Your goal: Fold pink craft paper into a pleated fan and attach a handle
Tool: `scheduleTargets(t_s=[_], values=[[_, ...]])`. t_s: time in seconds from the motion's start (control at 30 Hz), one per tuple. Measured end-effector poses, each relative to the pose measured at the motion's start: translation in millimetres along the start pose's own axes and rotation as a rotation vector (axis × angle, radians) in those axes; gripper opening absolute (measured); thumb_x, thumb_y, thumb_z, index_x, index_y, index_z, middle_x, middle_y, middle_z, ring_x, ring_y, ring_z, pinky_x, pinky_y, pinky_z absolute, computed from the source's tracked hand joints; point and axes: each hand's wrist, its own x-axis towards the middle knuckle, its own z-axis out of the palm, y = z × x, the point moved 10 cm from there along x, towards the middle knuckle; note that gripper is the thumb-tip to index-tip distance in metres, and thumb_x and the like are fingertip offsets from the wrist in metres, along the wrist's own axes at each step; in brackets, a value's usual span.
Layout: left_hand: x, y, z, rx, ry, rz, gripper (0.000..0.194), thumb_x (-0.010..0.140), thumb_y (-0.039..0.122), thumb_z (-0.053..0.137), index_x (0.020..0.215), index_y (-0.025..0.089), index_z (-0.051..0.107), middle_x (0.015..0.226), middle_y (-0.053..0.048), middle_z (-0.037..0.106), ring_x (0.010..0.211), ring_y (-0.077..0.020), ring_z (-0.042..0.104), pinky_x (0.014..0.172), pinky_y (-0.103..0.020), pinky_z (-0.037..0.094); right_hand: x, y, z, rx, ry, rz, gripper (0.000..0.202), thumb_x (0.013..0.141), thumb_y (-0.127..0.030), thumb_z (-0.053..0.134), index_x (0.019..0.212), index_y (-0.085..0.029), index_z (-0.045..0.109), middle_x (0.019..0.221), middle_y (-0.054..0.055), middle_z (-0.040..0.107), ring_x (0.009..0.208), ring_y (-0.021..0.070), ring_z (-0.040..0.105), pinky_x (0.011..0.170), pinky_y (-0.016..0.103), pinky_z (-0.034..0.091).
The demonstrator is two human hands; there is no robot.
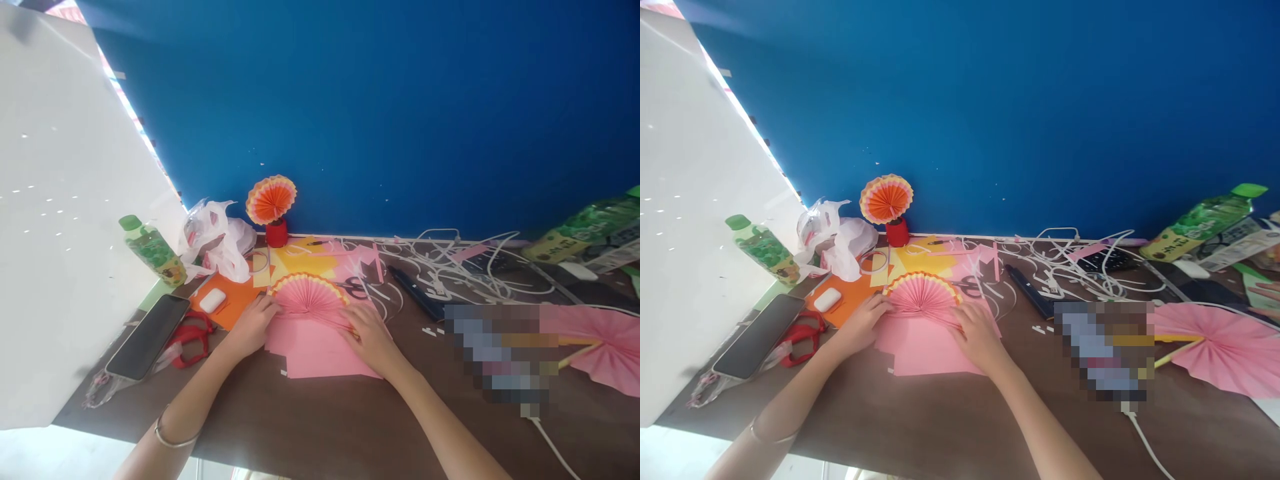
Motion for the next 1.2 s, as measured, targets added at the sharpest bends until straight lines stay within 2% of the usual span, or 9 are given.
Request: scheduleTargets(t_s=[0.07,0.17,0.27,0.37,0.47,0.63,0.83,1.03,1.2], values=[[0,-1,-0.1,0.0,0.021,-0.011,0.04,0.066,-0.005,0.041,0.095,0.018,0.055,0.101,-0.007,0.055,0.093,-0.0192,0.049,0.08,-0.032,0.043,0,1,-1,0.055,0.023,0.008,0.021,0.084,-0.027,0.045,0.097,-0.021,0.061,0.095,0.008,0.062,0.094,0.0224,0.055,0.085,0.041,0.042],[0,-2,2.7,0.038,0.069,-0.023,0.024,0.078,0.014,0.051,0.101,0.019,0.055,0.099,-0.007,0.055,0.092,-0.021,0.05,0.08,-0.035,0.043,0,6,-1,0.123,0.071,0.026,0.017,0.084,-0.027,0.047,0.086,-0.021,0.063,0.085,0.006,0.063,0.086,0.0209,0.056,0.08,0.039,0.043],[2,-5,7.4,0.018,0.102,-0.017,0.023,0.083,0.026,0.051,0.105,0.022,0.057,0.097,-0.007,0.056,0.093,-0.0207,0.051,0.082,-0.036,0.042,-1,9,0,0.147,0.093,0.039,0.016,0.085,-0.027,0.048,0.085,-0.021,0.063,0.082,0.005,0.063,0.083,0.0194,0.056,0.078,0.036,0.043],[4,-15,9.1,-0.065,0.124,-0.075,0.017,0.083,0.024,0.051,0.097,0.022,0.062,0.095,-0.006,0.058,0.091,-0.0187,0.053,0.08,-0.033,0.042,0,7,1,0.117,0.082,0.042,0.016,0.086,-0.026,0.046,0.083,-0.021,0.061,0.082,0.004,0.063,0.083,0.0191,0.055,0.079,0.035,0.041],[6,-20,11.7,-0.103,0.091,-0.133,0.012,0.082,0.022,0.052,0.086,0.021,0.063,0.088,-0.004,0.061,0.085,-0.0177,0.055,0.076,-0.031,0.043,0,0,1,0.049,0.054,0.026,0.021,0.088,-0.024,0.04,0.08,-0.02,0.06,0.081,0.005,0.062,0.082,0.0191,0.053,0.078,0.035,0.039],[8,-10,9.1,-0.011,0.065,-0.155,0.01,0.079,0.02,0.052,0.083,0.02,0.061,0.087,-0.004,0.062,0.084,-0.0193,0.055,0.076,-0.032,0.04,3,-9,-1,-0.056,0.049,0.018,0.023,0.086,-0.019,0.037,0.077,-0.02,0.058,0.08,0.005,0.059,0.08,0.0186,0.05,0.078,0.034,0.036],[13,5,10.0,0.077,0.077,-0.123,0.015,0.078,0.032,0.058,0.087,0.02,0.058,0.091,-0.004,0.061,0.088,-0.0216,0.053,0.079,-0.036,0.037,8,-14,2,-0.18,0.058,0.048,0.015,0.083,-0.026,0.045,0.085,-0.02,0.059,0.087,0.006,0.059,0.089,0.0216,0.05,0.081,0.036,0.032],[13,4,14.5,0.012,0.061,-0.132,0.004,0.08,0.018,0.055,0.078,0.019,0.058,0.085,-0.002,0.062,0.081,-0.0174,0.055,0.075,-0.032,0.037,9,-19,9,-0.163,-0.007,0.073,0.016,0.085,-0.021,0.041,0.082,-0.019,0.056,0.084,0.006,0.061,0.083,0.0208,0.052,0.074,0.034,0.033],[13,4,13.5,0.017,0.079,-0.084,0.009,0.083,0.022,0.053,0.077,0.02,0.06,0.08,0.0,0.062,0.08,-0.0163,0.055,0.077,-0.032,0.037,8,-23,13,-0.103,-0.008,0.037,0.025,0.089,-0.018,0.036,0.072,-0.018,0.055,0.076,0.005,0.061,0.074,0.0189,0.053,0.069,0.032,0.036]])
